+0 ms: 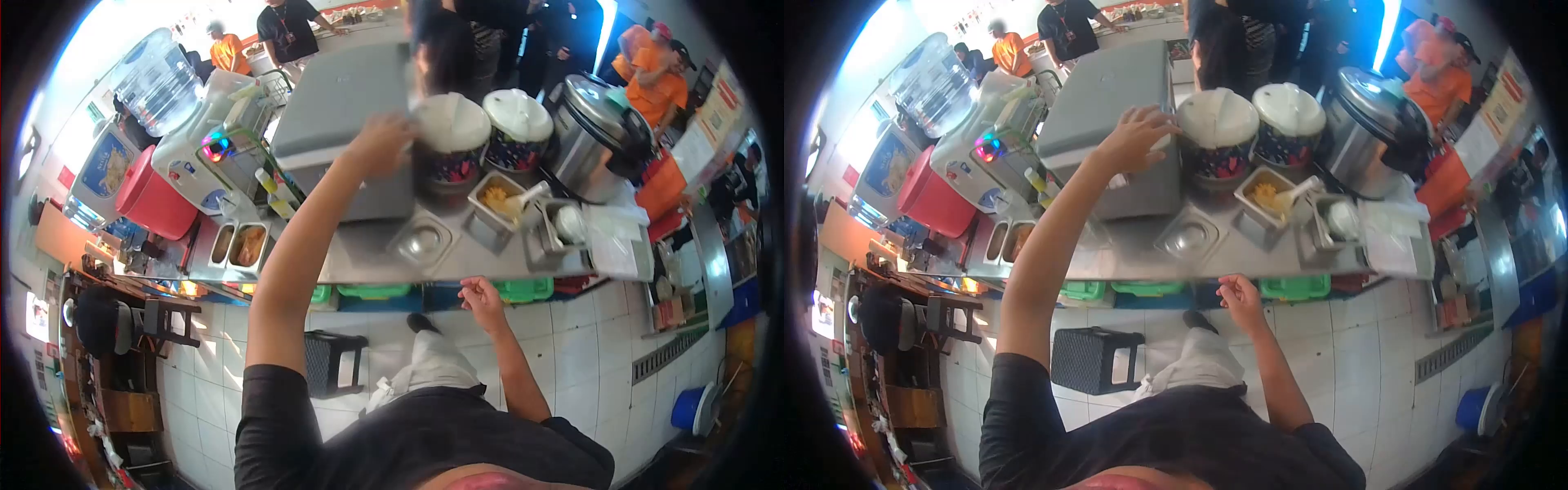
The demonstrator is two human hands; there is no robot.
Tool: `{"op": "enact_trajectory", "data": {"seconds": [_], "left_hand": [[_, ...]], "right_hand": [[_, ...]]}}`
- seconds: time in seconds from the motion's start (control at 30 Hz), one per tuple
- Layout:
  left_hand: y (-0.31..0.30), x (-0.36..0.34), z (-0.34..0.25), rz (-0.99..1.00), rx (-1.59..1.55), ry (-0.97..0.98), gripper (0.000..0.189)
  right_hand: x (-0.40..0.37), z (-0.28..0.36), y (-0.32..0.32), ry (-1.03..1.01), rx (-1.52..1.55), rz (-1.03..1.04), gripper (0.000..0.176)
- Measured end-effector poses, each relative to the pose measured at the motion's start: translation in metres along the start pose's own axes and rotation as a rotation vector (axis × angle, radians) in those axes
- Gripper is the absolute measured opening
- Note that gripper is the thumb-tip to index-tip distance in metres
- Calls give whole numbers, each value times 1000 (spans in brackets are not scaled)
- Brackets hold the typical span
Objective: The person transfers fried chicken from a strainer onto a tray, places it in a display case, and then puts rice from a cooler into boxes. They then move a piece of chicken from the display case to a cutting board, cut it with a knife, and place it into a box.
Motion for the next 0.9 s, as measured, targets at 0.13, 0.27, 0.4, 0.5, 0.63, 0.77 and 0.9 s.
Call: {"op": "enact_trajectory", "data": {"seconds": [0.13,0.27,0.4,0.5,0.63,0.77,0.9], "left_hand": [[-11,51,39,345,-5,149,37],[-28,71,49,339,6,305,34],[-45,82,63,160,-34,391,31],[-86,76,76,209,24,195,24],[-159,43,128,-198,-5,21,14],[-191,-1,176,-454,78,-126,8],[-195,-14,195,-549,-16,-115,10]], "right_hand": [[118,42,9,-99,41,15,17],[220,90,22,-208,82,0,18],[272,126,39,-370,144,-9,18],[295,156,47,-482,98,-39,14],[316,199,57,-586,-148,73,11],[371,252,90,-649,-519,385,11],[478,249,150,-589,-989,692,19]]}}
Point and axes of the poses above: each hand's wrist, its own x-axis towards the middle knuckle, its own y-axis out of the palm, z = x × y, the point moved 4 cm from there along x, towards the middle knuckle, and after that the axes turned 2 degrees about -x, right-handed, at the moved point
